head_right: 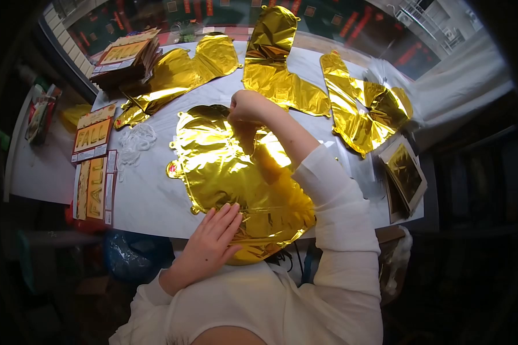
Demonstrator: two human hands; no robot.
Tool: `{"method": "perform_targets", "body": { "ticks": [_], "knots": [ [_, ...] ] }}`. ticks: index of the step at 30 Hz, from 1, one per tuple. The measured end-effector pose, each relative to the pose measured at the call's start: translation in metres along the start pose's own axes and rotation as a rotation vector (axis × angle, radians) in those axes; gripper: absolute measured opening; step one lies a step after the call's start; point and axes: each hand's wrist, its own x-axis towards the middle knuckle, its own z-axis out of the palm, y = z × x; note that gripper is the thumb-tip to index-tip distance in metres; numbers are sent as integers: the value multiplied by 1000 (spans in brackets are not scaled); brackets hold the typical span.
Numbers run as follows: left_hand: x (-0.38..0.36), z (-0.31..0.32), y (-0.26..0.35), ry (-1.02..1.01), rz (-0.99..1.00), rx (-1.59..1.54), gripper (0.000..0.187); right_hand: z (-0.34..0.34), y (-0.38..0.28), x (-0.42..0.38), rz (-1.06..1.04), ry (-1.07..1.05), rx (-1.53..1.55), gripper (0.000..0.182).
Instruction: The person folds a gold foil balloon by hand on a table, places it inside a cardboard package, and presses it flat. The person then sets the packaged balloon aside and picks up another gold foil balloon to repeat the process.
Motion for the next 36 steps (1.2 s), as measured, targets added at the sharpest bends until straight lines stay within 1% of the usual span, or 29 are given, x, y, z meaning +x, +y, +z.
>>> {"method": "perform_targets", "body": {
  "ticks": [2,4,5,7,8,10,11,12,15,17,18,20,22,25,26,29,33,35,36],
  "knots": [
    [0,1,-1,0,3,10,70,-6,-7,-7,-11,-8,16,36],
    [0,0,-1,0,7,18,70,-10,-12,-14,-49,64,-4,37],
    [1,0,-1,0,12,25,70,-13,-13,-17,-45,66,-3,37],
    [1,0,-2,-4,24,46,70,-19,-22,-30,-120,62,-1,34],
    [1,0,-2,-6,30,67,69,-22,-26,-37,-116,64,1,34],
    [2,-2,-2,-10,34,74,69,-24,-39,-57,-192,106,-12,27],
    [2,-3,-2,-10,35,82,69,-22,-44,-67,-189,108,-10,27],
    [2,-3,-1,-14,37,81,69,-20,-48,-77,-239,143,-24,23],
    [2,-4,-1,-19,29,79,68,-4,-54,-111,-376,205,-29,19],
    [2,-4,-2,-23,25,81,69,12,-50,-134,-454,228,-9,22],
    [2,-3,-2,-23,25,81,69,19,-50,-146,-456,214,-10,22],
    [1,-1,-3,-13,20,63,74,34,-48,-162,-457,198,-10,23],
    [2,-2,-2,-25,12,44,75,60,-34,-169,-589,282,-23,23],
    [3,-1,-3,-30,22,49,78,84,-24,-174,-625,338,-108,23],
    [3,0,-4,-21,36,74,80,94,-21,-177,-672,385,-78,21],
    [3,-3,-4,-34,41,65,83,99,-17,-182,-687,430,-61,21],
    [7,-9,1,-48,28,22,82,108,-12,-184,-708,499,-12,20],
    [7,-13,0,12,34,-123,77,110,-11,-183,-719,505,7,19],
    [3,-11,-5,5,39,-124,77,110,-10,-183,-712,510,9,19]
  ]
}}
